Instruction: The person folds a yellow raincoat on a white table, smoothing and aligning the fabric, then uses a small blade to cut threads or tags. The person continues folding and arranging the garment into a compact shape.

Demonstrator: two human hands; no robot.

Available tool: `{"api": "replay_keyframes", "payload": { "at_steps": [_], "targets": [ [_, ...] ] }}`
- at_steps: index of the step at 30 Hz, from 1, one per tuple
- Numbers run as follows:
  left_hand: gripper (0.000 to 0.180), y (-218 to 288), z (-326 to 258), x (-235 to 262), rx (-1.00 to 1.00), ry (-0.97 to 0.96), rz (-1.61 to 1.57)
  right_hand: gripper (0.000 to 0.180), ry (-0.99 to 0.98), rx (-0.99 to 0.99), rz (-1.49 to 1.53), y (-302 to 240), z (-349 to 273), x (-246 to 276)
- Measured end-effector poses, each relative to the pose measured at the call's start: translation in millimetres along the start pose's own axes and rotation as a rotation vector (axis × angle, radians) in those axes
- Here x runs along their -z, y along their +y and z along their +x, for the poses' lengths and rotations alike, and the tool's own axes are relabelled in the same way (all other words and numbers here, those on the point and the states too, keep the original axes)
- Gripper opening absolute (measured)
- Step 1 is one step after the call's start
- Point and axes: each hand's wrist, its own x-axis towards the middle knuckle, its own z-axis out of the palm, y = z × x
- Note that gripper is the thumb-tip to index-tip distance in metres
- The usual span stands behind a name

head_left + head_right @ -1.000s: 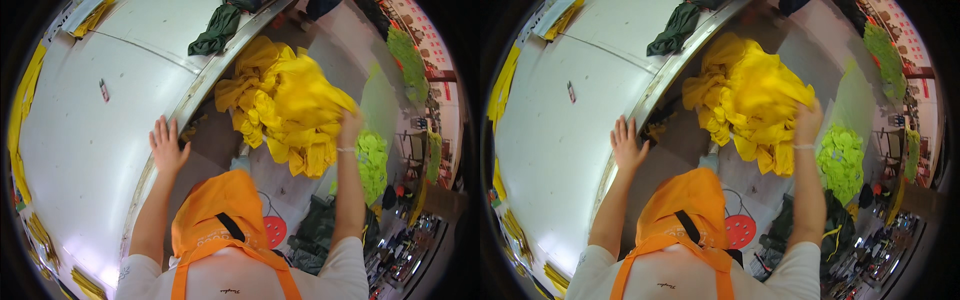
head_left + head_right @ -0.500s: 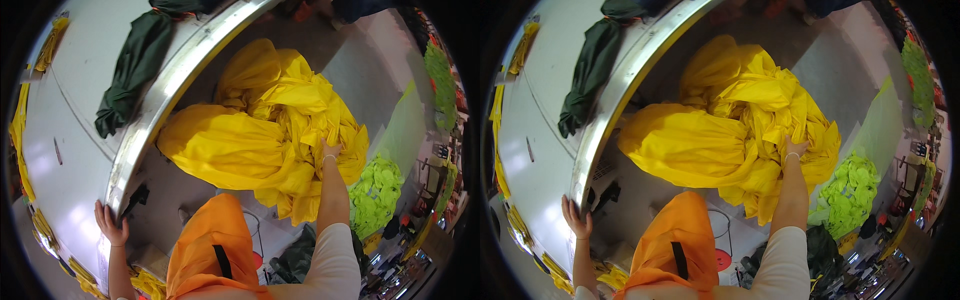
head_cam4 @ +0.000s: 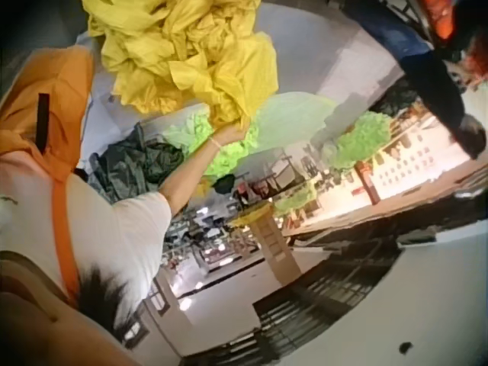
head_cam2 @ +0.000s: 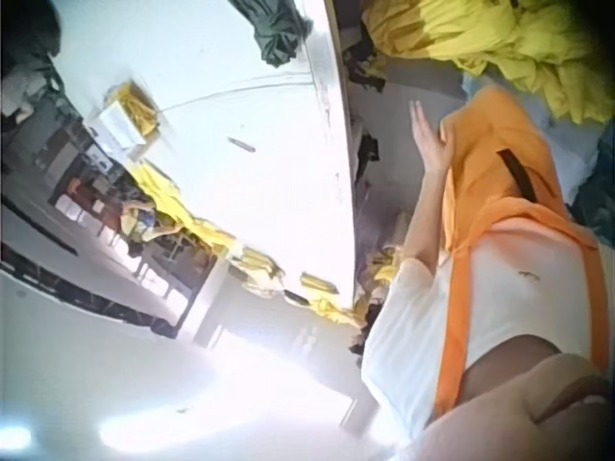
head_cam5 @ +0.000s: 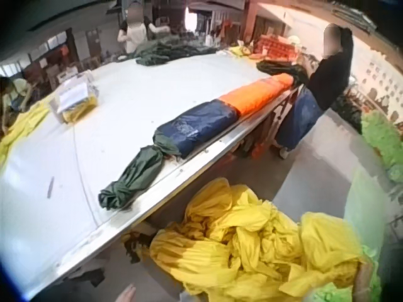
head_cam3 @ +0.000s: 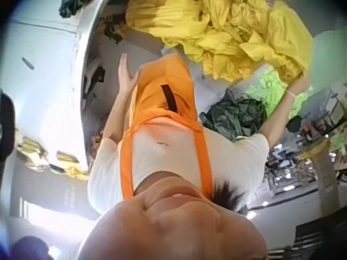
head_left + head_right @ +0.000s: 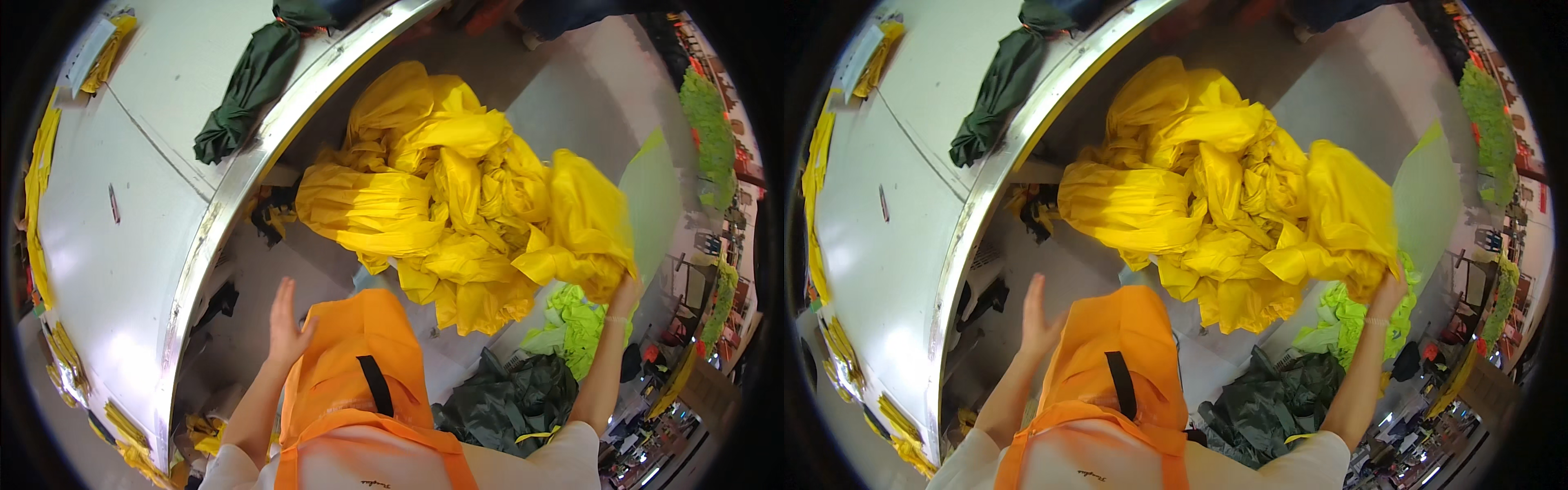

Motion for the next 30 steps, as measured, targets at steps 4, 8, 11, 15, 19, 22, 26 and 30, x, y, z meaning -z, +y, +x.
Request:
{"api": "replay_keyframes", "payload": {
  "at_steps": [4, 8, 11, 15, 19, 22, 26, 30],
  "targets": [
    [0.085, 38, 10, -7, 0.177, -0.648, -0.821, 0.033, 0.055, 0.271, -0.026, -175, -130, 34],
    [0.075, 95, -1, 45, -0.486, -0.204, -1.147, 0.035, -0.649, 1.002, -0.036, -277, -291, -11],
    [0.072, 85, -30, 83, -0.391, -0.031, -1.262, 0.042, -1.216, 1.068, 0.047, -295, -407, -65],
    [0.067, -30, -121, 111, -0.019, 0.239, -1.146, 0.048, -1.783, 0.841, 0.050, -349, -480, -72],
    [0.062, -110, -197, 84, 0.255, 0.287, -0.971, 0.051, -1.177, 0.958, 0.348, -317, -512, -55],
    [0.059, -147, -252, 69, 0.402, 0.295, -0.957, 0.045, -0.690, 0.976, 0.672, -362, -564, -77],
    [0.055, -173, -311, 114, 0.464, 0.601, -1.117, 0.023, -1.326, 1.231, 0.654, -394, -596, -100],
    [0.051, -181, -382, 226, 0.202, 1.270, -1.409, 0.020, -1.131, 1.143, 0.477, -376, -571, -110]
  ]
}}
